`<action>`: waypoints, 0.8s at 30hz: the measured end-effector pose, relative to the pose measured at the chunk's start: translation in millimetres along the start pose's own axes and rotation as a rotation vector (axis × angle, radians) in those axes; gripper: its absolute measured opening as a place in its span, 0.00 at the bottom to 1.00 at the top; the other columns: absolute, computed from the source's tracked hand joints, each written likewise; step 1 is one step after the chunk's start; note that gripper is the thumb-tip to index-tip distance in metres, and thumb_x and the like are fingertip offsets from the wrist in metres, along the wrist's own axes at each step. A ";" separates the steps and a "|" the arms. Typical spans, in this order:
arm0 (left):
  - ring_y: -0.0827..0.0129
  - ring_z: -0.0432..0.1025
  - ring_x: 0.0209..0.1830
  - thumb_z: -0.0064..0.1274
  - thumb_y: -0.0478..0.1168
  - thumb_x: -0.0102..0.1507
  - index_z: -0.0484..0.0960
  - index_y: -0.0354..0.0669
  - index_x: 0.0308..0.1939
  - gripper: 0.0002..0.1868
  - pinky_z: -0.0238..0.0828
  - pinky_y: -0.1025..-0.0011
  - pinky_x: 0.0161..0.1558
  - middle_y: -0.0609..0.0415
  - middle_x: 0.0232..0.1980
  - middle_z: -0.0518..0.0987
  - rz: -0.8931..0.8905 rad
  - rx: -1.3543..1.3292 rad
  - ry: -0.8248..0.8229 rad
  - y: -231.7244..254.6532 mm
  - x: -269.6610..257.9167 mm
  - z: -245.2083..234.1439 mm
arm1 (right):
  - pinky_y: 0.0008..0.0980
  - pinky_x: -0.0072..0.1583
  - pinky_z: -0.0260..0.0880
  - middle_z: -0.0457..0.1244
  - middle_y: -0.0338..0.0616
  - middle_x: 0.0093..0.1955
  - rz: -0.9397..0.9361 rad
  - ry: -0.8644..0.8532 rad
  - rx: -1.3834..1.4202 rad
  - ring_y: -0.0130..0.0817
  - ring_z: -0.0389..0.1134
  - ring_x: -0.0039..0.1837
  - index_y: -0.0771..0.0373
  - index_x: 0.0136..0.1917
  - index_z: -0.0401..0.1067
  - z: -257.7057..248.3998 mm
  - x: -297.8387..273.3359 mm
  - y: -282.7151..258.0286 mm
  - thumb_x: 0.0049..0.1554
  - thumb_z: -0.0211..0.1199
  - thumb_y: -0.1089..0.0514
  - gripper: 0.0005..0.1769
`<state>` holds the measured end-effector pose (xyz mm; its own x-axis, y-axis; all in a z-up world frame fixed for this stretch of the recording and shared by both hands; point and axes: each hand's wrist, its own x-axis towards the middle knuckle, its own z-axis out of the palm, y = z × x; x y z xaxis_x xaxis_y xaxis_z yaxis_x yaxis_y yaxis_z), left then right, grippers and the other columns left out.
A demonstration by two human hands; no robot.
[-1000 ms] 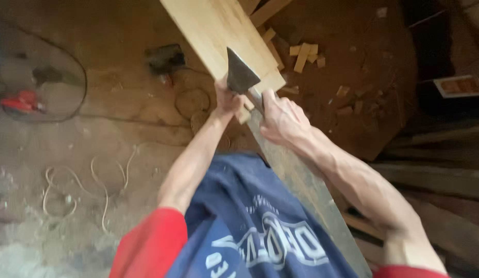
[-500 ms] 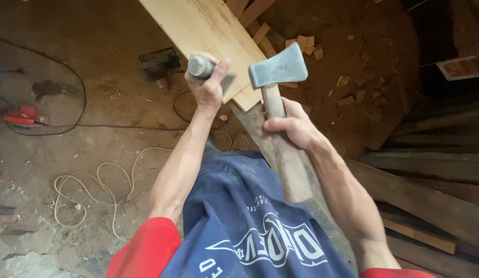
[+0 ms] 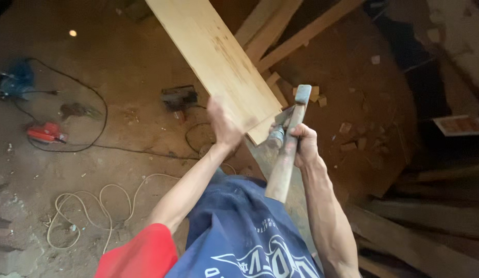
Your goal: The person uses a chisel and mallet to carve a notch into a wooden plank, then uses a circular saw to cut the plank. The person continues to carve and split the wood with the chisel and mallet.
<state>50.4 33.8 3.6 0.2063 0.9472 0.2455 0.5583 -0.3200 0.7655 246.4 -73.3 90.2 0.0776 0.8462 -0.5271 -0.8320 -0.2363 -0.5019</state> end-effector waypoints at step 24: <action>0.44 0.66 0.50 0.63 0.31 0.51 0.64 0.35 0.61 0.36 0.73 0.46 0.44 0.36 0.51 0.67 -0.125 0.475 -0.301 32.0 -5.2 -118.6 | 0.35 0.47 0.77 0.70 0.46 0.44 -0.238 0.210 -0.954 0.32 0.73 0.43 0.66 0.49 0.71 19.4 -93.8 -77.6 0.44 0.72 0.67 0.19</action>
<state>-28.1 21.1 97.4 0.2960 0.9531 -0.0629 0.8787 -0.2459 0.4092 293.0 -125.1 191.9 0.3563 0.8416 -0.4058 -0.0012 -0.4339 -0.9010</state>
